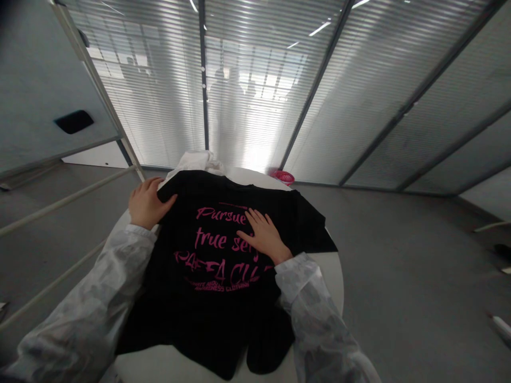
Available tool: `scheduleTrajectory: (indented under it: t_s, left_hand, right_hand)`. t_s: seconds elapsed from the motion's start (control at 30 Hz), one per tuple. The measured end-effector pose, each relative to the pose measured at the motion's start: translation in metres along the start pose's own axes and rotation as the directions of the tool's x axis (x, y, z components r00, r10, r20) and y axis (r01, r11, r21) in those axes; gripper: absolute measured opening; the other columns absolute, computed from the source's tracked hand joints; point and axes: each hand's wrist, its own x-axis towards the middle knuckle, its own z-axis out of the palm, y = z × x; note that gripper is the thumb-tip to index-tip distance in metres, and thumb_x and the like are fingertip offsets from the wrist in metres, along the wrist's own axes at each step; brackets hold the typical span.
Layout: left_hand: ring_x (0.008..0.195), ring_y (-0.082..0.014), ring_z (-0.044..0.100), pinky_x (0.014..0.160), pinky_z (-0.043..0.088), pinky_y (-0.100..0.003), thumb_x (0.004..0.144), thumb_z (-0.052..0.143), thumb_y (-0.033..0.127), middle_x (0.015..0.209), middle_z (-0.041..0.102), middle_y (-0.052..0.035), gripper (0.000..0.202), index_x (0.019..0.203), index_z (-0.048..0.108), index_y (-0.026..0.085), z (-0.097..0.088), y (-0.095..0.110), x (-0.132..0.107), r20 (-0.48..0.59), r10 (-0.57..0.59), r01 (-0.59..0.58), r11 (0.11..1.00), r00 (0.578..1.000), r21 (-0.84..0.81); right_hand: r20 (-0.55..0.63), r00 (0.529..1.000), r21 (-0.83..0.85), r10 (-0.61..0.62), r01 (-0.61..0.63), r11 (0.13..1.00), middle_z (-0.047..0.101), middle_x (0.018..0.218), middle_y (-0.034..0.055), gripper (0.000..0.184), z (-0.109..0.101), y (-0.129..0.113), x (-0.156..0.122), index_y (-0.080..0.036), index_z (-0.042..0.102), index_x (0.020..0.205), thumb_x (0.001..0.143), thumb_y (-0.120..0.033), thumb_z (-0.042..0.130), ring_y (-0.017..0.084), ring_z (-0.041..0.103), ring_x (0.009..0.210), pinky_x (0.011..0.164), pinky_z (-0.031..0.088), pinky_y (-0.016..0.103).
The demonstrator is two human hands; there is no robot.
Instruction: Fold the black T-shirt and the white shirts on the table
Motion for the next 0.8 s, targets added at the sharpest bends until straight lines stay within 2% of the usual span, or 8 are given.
scheduleTrajectory:
  t_s: [0.13, 0.27, 0.43, 0.53, 0.6, 0.7, 0.73, 0.8]
  left_hand:
    - [0.104, -0.0347, 0.073, 0.084, 0.053, -0.042, 0.100, 0.065, 0.050, 0.119, 0.078, -0.0149, 0.035, 0.119, 0.078, 0.023, 0.002, -0.022, -0.001, 0.039, -0.167, 0.164, 0.983, 0.985, 0.080]
    - [0.094, -0.0308, 0.074, 0.072, 0.046, -0.036, 0.107, 0.054, 0.053, 0.109, 0.080, -0.0126, 0.040, 0.111, 0.080, 0.023, 0.001, -0.011, -0.002, -0.030, -0.187, 0.188, 0.980, 0.982, 0.059]
    - [0.100, -0.0319, 0.077, 0.078, 0.051, -0.038, 0.111, 0.051, 0.055, 0.110, 0.082, -0.0129, 0.045, 0.118, 0.081, 0.023, 0.005, 0.033, -0.014, 0.018, -0.047, 0.049, 0.994, 0.999, -0.093]
    - [0.108, -0.0316, 0.079, 0.088, 0.059, -0.041, 0.113, 0.049, 0.055, 0.123, 0.083, -0.0115, 0.047, 0.132, 0.078, 0.024, 0.011, 0.065, -0.031, 0.118, 0.145, -0.112, 0.962, 0.982, -0.250]
    - [0.116, -0.0289, 0.078, 0.099, 0.062, -0.042, 0.113, 0.049, 0.056, 0.143, 0.077, -0.0086, 0.051, 0.151, 0.067, 0.027, 0.011, 0.083, -0.041, 0.211, 0.370, -0.252, 0.865, 0.905, -0.434]
    - [0.130, -0.0263, 0.074, 0.114, 0.058, -0.042, 0.110, 0.054, 0.059, 0.160, 0.065, -0.0057, 0.063, 0.166, 0.051, 0.031, 0.003, 0.094, -0.045, 0.274, 0.653, -0.371, 0.670, 0.706, -0.643]
    - [0.132, -0.0264, 0.072, 0.116, 0.057, -0.043, 0.109, 0.056, 0.058, 0.159, 0.065, -0.0059, 0.063, 0.165, 0.051, 0.031, 0.000, 0.092, -0.043, 0.269, 0.688, -0.387, 0.640, 0.675, -0.664]
    - [0.131, -0.0269, 0.072, 0.116, 0.056, -0.044, 0.109, 0.058, 0.056, 0.150, 0.071, -0.0073, 0.056, 0.159, 0.059, 0.029, -0.004, 0.081, -0.035, 0.247, 0.677, -0.404, 0.650, 0.694, -0.644]
  right_hand:
    - [-0.006, 1.000, 0.008, -0.002, 0.002, 1.000, 0.034, 0.181, 0.0108, 0.089, 0.001, 0.000, 0.000, -0.026, 0.034, 0.176, 0.106, -0.078, 0.045, 0.034, 0.032, 0.168, 0.137, 0.025, 0.062]
    - [-0.007, 1.000, 0.009, -0.007, 0.007, 1.000, 0.034, 0.181, 0.0115, 0.088, 0.001, 0.000, 0.000, -0.025, 0.034, 0.176, 0.106, -0.077, 0.045, 0.034, 0.032, 0.168, 0.137, 0.024, 0.062]
    - [-0.025, 1.000, 0.029, -0.011, 0.011, 1.000, 0.037, 0.180, 0.0127, 0.084, -0.002, -0.003, 0.001, -0.023, 0.041, 0.173, 0.106, -0.075, 0.047, 0.035, 0.035, 0.166, 0.136, 0.025, 0.062]
    - [-0.059, 0.998, 0.068, -0.007, 0.011, 0.998, 0.045, 0.176, 0.0131, 0.078, -0.005, -0.005, 0.001, -0.023, 0.044, 0.170, 0.108, -0.069, 0.050, 0.035, 0.041, 0.163, 0.135, 0.028, 0.062]
    - [-0.098, 0.995, 0.110, -0.001, 0.011, 0.994, 0.052, 0.171, 0.0134, 0.072, -0.006, -0.006, 0.002, -0.023, 0.047, 0.168, 0.109, -0.064, 0.050, 0.034, 0.048, 0.158, 0.133, 0.032, 0.061]
    - [-0.145, 0.989, 0.164, 0.000, 0.024, 0.986, 0.060, 0.163, 0.0133, 0.064, -0.008, -0.007, 0.003, -0.023, 0.052, 0.163, 0.110, -0.060, 0.049, 0.033, 0.056, 0.150, 0.131, 0.036, 0.060]
    - [-0.153, 0.988, 0.172, -0.006, 0.032, 0.985, 0.061, 0.162, 0.0133, 0.062, -0.009, -0.007, 0.003, -0.023, 0.053, 0.162, 0.110, -0.059, 0.049, 0.033, 0.058, 0.149, 0.130, 0.036, 0.060]
    - [-0.160, 0.987, 0.181, -0.021, 0.050, 0.982, 0.064, 0.159, 0.0131, 0.060, -0.010, -0.007, 0.003, -0.023, 0.056, 0.160, 0.110, -0.057, 0.050, 0.033, 0.059, 0.147, 0.131, 0.035, 0.060]
